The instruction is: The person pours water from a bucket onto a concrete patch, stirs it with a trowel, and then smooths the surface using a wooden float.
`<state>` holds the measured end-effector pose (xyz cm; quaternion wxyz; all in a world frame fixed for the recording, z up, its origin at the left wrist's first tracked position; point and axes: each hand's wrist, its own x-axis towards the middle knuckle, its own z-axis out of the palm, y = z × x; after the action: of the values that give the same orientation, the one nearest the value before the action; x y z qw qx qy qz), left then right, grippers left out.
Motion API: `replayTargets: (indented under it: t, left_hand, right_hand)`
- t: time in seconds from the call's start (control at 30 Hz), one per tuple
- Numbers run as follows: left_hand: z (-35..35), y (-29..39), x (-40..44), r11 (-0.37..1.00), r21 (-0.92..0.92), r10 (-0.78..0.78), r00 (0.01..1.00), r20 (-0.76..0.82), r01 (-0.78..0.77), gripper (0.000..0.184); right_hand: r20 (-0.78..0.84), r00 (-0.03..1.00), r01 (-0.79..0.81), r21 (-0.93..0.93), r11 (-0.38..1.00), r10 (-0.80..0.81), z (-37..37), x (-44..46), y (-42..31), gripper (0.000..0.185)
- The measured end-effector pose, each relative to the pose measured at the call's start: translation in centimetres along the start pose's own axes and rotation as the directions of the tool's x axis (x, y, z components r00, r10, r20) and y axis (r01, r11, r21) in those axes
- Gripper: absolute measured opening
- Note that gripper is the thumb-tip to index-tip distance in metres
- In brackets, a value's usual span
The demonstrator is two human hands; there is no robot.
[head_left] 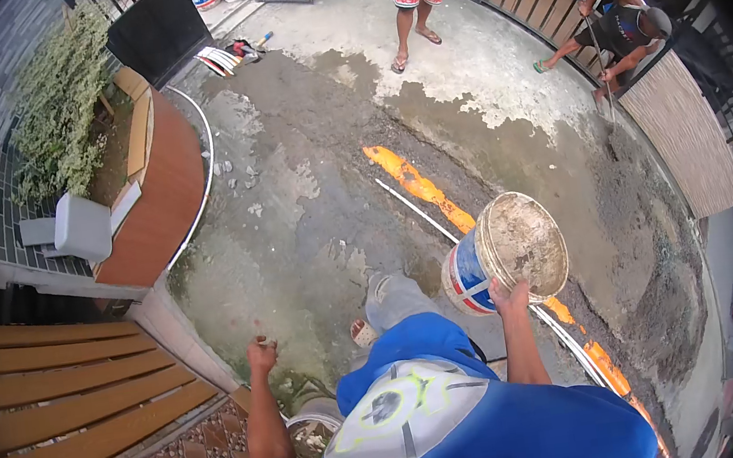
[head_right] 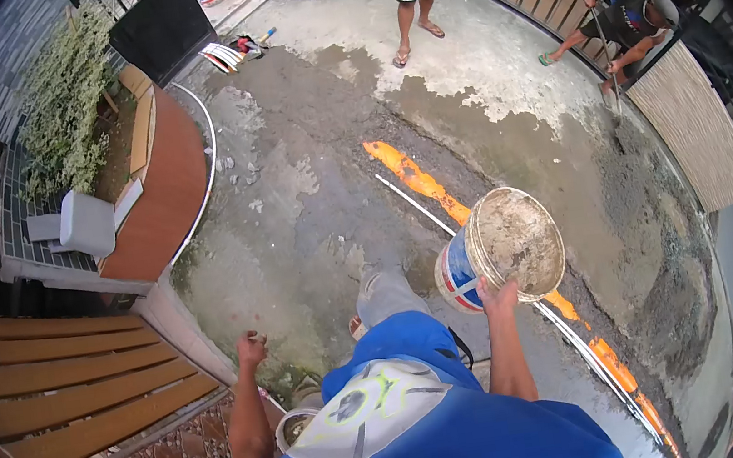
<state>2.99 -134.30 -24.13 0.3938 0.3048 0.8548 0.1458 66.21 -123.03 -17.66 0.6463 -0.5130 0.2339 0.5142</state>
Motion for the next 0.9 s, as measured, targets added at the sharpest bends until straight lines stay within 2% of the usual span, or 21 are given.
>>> replayTargets:
  t: [0.07,0.1,0.17,0.27,0.33,0.4,0.43,0.5,0.57,0.6,0.7,0.8,0.9]
  left_hand:
    - [-5.9,7.5,5.1,0.978,-0.117,0.155,0.979,-0.135,-0.171,0.04]
    - [-8.1,11.0,7.4,0.979,-0.106,0.16,0.978,-0.134,-0.174,0.04]
    - [-11.2,16.3,11.4,0.942,-0.156,0.255,0.937,-0.241,-0.296,0.039]
    - [-13.1,19.9,15.8,0.954,-0.032,0.285,0.938,-0.195,-0.297,0.039]
    - [-12.4,17.1,19.7,0.974,0.068,0.225,0.963,-0.146,-0.217,0.04]
    - [-11.3,14.2,21.1,0.956,0.288,0.054,0.998,0.013,-0.056,0.041]
    - [-11.0,15.4,19.8,0.953,0.299,-0.078,0.993,0.083,0.05,0.041]
    - [-8.5,9.1,21.4,0.967,0.166,-0.224,0.958,0.177,0.196,0.034]
    - [-9.0,14.6,18.8,0.948,0.198,-0.295,0.924,0.245,0.25,0.03]
    - [-9.7,19.4,16.6,0.937,0.217,-0.329,0.903,0.278,0.274,0.028]
    - [-8.5,20.0,19.6,0.962,0.156,-0.266,0.9,0.346,0.224,0.027]
    - [-7.0,18.4,26.3,0.988,0.067,-0.154,0.915,0.372,0.139,0.026]
    - [-6.0,17.6,35.1,0.998,-0.019,-0.052,0.909,0.414,0.065,0.026]
  right_hand:
    - [-0.009,1.0,0.024,-0.044,0.999,-0.025,3.4,1.5,2.1,0.042]
    - [-0.015,1.0,0.02,-0.035,0.999,-0.021,5.8,2.3,3.2,0.042]
    - [-0.078,0.997,0.02,0.047,0.999,-0.016,12.3,3.2,4.5,0.04]
    - [-0.038,0.999,0.011,0.035,0.999,-0.01,21.9,6.6,6.4,0.042]
    - [-0.005,1.0,-0.002,0.07,0.998,0.002,28.8,9.3,7.2,0.045]
    - [0.031,0.999,0.016,0.074,0.997,-0.019,36.9,10.9,7.6,0.047]
    - [0.06,0.997,0.044,0.057,0.997,-0.048,41.0,11.1,7.8,0.048]
    - [0.11,0.994,0.003,0.154,0.988,-0.021,47.6,14.4,7.8,0.05]
    - [0.088,0.996,-0.039,0.171,0.985,0.024,54.9,15.1,7.2,0.049]
    - [0.126,0.992,-0.035,0.171,0.985,0.013,58.0,16.0,7.0,0.046]
    - [0.235,0.971,-0.005,0.167,0.986,-0.035,66.5,16.4,6.9,0.042]
    - [0.258,0.962,0.065,0.124,0.99,-0.095,71.6,17.5,7.6,0.041]
    - [0.223,0.962,0.125,0.159,0.979,-0.159,74.5,18.2,8.6,0.038]
